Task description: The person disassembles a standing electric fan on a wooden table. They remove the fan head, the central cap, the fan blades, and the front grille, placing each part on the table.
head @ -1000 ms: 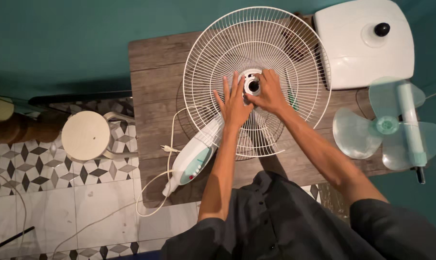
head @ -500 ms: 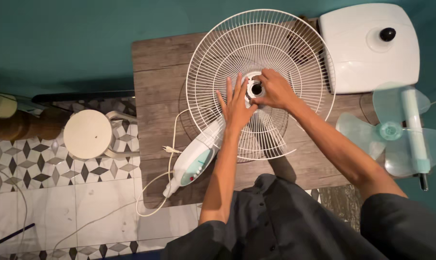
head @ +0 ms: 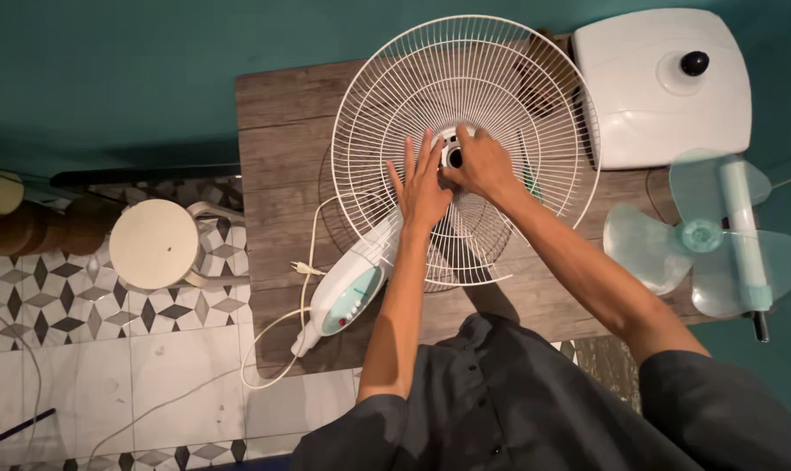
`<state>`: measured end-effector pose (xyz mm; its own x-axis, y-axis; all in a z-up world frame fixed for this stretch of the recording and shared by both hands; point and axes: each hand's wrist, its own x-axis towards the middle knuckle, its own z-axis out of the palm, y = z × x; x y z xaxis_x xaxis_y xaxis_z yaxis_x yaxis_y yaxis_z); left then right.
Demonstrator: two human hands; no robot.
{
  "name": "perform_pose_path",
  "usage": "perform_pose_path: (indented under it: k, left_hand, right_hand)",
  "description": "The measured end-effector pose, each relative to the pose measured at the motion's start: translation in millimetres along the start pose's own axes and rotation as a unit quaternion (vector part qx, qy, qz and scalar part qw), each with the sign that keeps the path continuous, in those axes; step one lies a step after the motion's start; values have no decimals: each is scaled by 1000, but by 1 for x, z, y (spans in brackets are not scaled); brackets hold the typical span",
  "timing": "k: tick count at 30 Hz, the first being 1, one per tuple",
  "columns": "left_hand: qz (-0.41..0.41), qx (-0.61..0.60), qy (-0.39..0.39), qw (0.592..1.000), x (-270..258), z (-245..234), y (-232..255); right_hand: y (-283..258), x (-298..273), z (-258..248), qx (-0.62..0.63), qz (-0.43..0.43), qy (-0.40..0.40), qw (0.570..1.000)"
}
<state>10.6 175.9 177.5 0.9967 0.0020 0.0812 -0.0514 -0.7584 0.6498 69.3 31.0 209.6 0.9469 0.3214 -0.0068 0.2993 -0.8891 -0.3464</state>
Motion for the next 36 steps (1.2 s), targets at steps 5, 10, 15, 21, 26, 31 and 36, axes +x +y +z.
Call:
perform_pose_path:
  k: [5, 10, 15, 21, 26, 31, 36]
  left_hand:
    - [-6, 21, -8, 1000, 4, 2, -6]
    - [-8, 23, -15, 1000, 7, 0, -2]
    - [-18, 24, -52, 998, 11, -10, 7]
    - [-2, 26, -47, 999, 16, -7, 19]
    - [2, 9, -27, 1000, 11, -4, 19]
    - [-5, 66, -27, 997, 19, -2, 14]
    - [-22, 4, -27, 999, 20, -4, 15]
  right_hand:
    - [-2, 10, -3, -13, -41, -24, 999]
    - [-3, 20, -16, -26, -51, -104, 993]
    - [8, 34, -27, -69, -141, -186, 970]
    - [29, 25, -25, -15, -133, -154, 979]
    - [40, 24, -19, 32, -67, -154, 985]
    - [45, 25, -19, 85, -57, -127, 987]
    - [25, 22, -27, -1, -8, -123, 992]
